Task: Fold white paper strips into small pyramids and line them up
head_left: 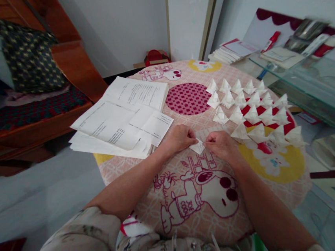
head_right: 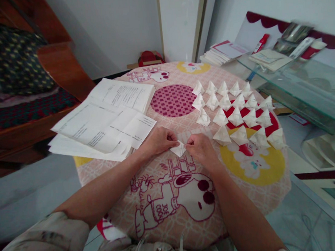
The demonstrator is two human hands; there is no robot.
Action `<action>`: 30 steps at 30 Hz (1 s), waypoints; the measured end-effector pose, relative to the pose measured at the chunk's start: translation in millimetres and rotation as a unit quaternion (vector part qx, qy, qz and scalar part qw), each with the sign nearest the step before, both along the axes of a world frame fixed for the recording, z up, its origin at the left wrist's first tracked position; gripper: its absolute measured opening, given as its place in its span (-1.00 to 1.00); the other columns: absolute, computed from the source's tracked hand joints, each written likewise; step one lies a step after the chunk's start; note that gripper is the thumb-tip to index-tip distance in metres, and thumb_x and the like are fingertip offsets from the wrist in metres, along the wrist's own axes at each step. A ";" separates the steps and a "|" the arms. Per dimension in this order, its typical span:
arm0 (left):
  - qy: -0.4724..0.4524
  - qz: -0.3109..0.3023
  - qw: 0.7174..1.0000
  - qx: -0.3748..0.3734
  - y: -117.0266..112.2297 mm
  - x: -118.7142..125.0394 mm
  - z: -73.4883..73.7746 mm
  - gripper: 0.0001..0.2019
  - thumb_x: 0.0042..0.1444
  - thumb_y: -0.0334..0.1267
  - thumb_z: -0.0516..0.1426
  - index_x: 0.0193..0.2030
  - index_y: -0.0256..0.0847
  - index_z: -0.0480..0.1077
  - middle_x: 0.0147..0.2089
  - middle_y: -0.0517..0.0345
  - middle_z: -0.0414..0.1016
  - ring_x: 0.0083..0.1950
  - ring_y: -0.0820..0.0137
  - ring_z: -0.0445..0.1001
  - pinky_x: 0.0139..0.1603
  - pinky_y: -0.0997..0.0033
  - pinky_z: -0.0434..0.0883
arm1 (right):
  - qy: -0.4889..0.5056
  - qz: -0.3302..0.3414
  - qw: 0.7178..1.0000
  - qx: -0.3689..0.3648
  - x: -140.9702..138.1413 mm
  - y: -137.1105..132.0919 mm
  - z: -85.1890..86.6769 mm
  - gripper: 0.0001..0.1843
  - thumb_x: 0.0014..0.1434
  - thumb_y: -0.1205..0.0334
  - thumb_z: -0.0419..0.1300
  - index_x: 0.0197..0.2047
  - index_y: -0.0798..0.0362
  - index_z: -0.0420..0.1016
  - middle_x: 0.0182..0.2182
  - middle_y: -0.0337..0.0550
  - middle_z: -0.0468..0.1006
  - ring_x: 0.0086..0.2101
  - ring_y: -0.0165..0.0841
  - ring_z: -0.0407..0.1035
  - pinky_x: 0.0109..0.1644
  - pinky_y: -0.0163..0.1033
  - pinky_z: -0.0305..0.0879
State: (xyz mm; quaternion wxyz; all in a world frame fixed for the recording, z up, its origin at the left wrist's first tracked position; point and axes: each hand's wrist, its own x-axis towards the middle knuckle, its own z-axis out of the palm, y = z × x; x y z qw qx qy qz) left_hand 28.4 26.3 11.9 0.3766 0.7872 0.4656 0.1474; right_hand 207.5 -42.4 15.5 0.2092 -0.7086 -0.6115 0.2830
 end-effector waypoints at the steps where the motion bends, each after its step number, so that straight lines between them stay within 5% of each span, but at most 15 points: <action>1: 0.008 0.002 1.000 0.005 -0.5 0.4 0.3 -0.90 0.00 -0.30 0.29 -0.46 -0.27 0.57 -0.60 0.23 0.44 -0.54 0.52 0.31 -0.47 0.50 0.20 | -0.001 -0.003 1.000 0.002 -0.2 -0.1 -0.6 -0.84 0.05 0.28 0.20 -0.55 0.01 0.42 -0.66 -0.24 0.45 -0.56 -0.36 0.34 -0.49 -0.29 0.09; 17: 0.015 -0.007 1.000 0.026 -2.6 2.1 -0.8 -0.93 0.01 -0.35 0.27 -0.45 -0.29 0.56 -0.54 0.21 0.48 -0.50 0.50 0.33 -0.40 0.47 0.22 | -0.061 -0.005 0.998 0.026 -7.6 1.2 1.3 -0.84 0.02 0.31 0.24 -0.55 -0.01 0.38 -0.58 -0.20 0.47 -0.50 -0.34 0.32 -0.41 -0.24 0.09; 24: 0.012 -0.005 0.999 0.037 -2.6 0.7 -2.4 -0.92 0.02 -0.32 0.27 -0.43 -0.28 0.56 -0.52 0.21 0.50 -0.48 0.50 0.36 -0.40 0.47 0.24 | 0.047 -0.032 0.998 0.021 8.6 -0.9 -7.7 -0.89 0.00 0.32 0.20 -0.52 -0.03 0.40 -0.65 -0.26 0.45 -0.59 -0.37 0.30 -0.50 -0.28 0.12; 30: 0.016 -0.006 0.999 0.029 -3.4 0.4 0.0 -0.90 0.03 -0.32 0.25 -0.41 -0.30 0.58 -0.53 0.20 0.49 -0.49 0.48 0.36 -0.39 0.47 0.24 | 0.177 -0.011 0.983 0.041 -6.5 4.7 -9.7 -0.96 0.02 0.29 0.19 -0.41 0.02 0.47 -0.59 -0.27 0.50 -0.59 -0.40 0.35 -0.51 -0.31 0.20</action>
